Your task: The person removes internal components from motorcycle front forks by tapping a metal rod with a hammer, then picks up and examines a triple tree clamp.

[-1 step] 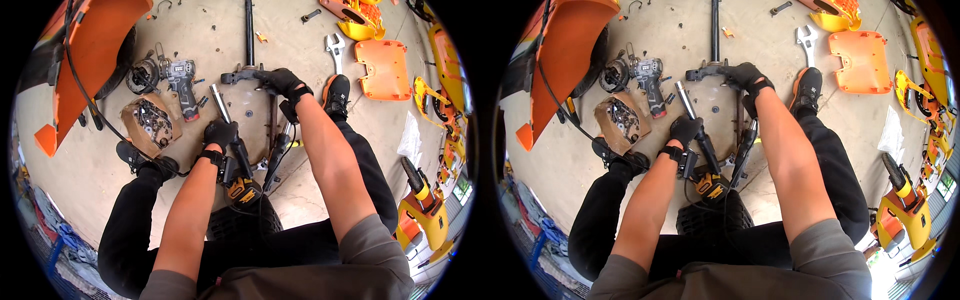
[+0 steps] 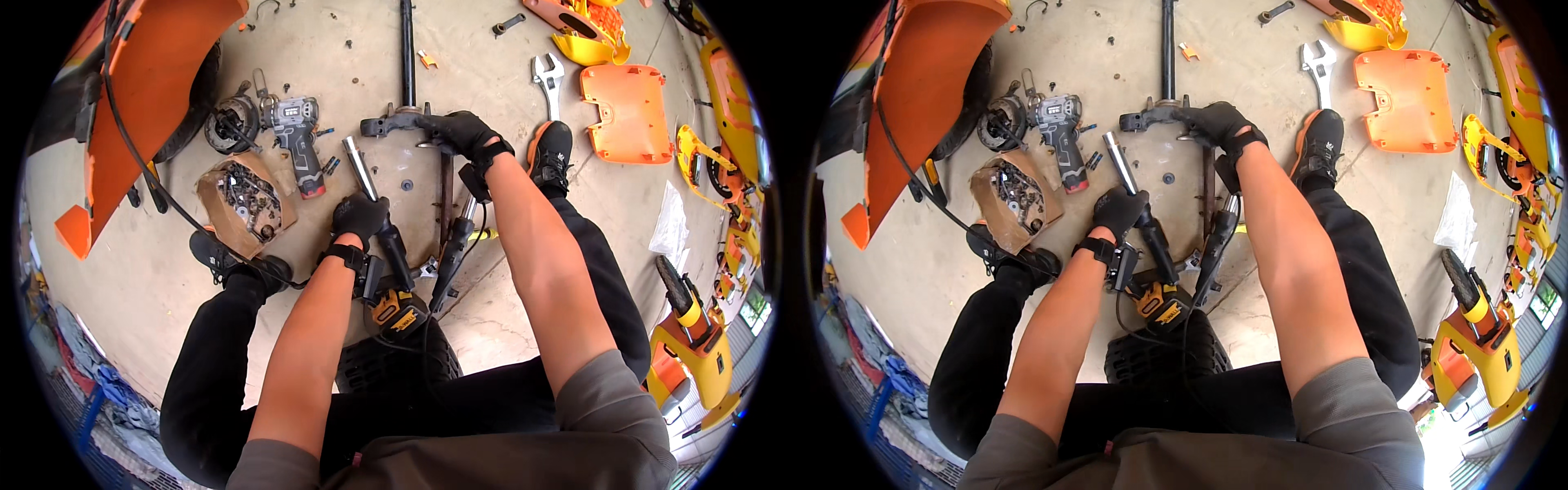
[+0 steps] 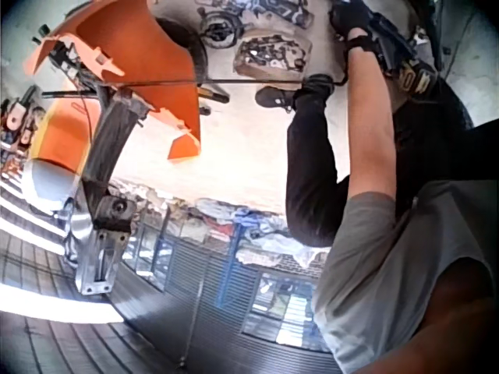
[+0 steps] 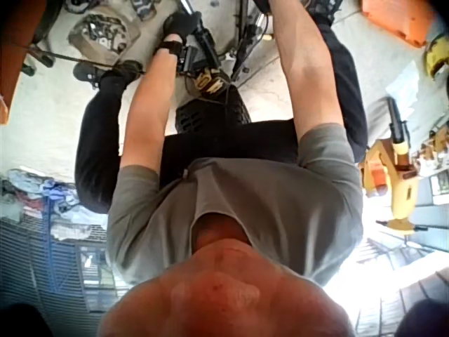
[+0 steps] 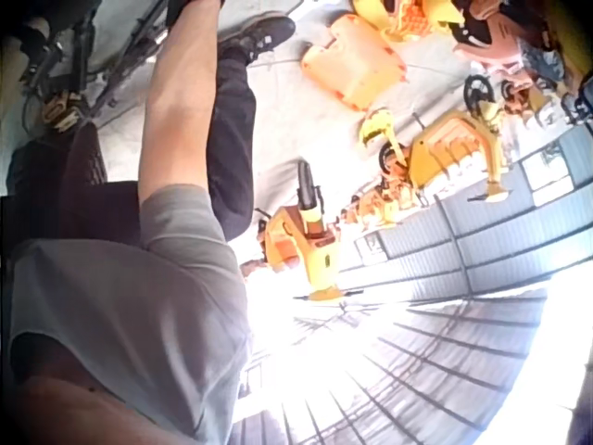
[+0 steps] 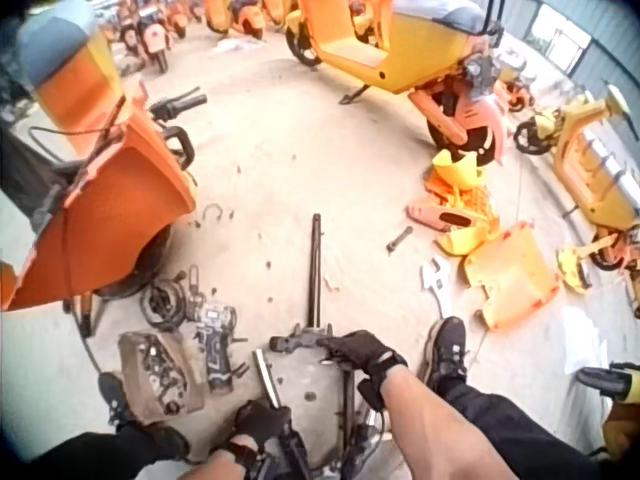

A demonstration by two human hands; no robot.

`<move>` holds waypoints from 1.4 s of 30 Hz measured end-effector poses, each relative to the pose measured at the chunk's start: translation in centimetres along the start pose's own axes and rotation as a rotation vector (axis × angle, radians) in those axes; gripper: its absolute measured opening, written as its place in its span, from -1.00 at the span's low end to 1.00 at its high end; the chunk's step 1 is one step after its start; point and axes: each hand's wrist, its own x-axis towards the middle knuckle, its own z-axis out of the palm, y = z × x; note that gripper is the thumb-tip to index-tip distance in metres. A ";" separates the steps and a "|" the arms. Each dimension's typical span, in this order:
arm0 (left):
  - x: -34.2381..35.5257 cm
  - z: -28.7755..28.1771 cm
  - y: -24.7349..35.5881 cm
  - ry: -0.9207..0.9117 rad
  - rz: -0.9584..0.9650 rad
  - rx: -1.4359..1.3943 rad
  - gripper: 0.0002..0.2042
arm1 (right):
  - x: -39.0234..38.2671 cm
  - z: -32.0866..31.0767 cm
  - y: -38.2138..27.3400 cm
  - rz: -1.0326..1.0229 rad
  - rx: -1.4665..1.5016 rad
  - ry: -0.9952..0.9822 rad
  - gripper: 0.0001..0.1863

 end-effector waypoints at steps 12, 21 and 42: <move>-0.3 -6.0 4.4 -0.530 0.153 -1.612 -0.48 | -11.3 0.2 -1.3 -0.012 0.077 -0.173 -0.58; -9.3 -8.8 6.3 -0.466 0.248 -1.267 -0.45 | -20.7 -1.2 -5.8 -0.076 -0.039 -0.003 -0.50; -36.0 -13.6 9.2 -0.037 1.043 -0.987 -0.62 | -38.8 0.4 -12.6 -0.843 0.855 -0.200 -0.50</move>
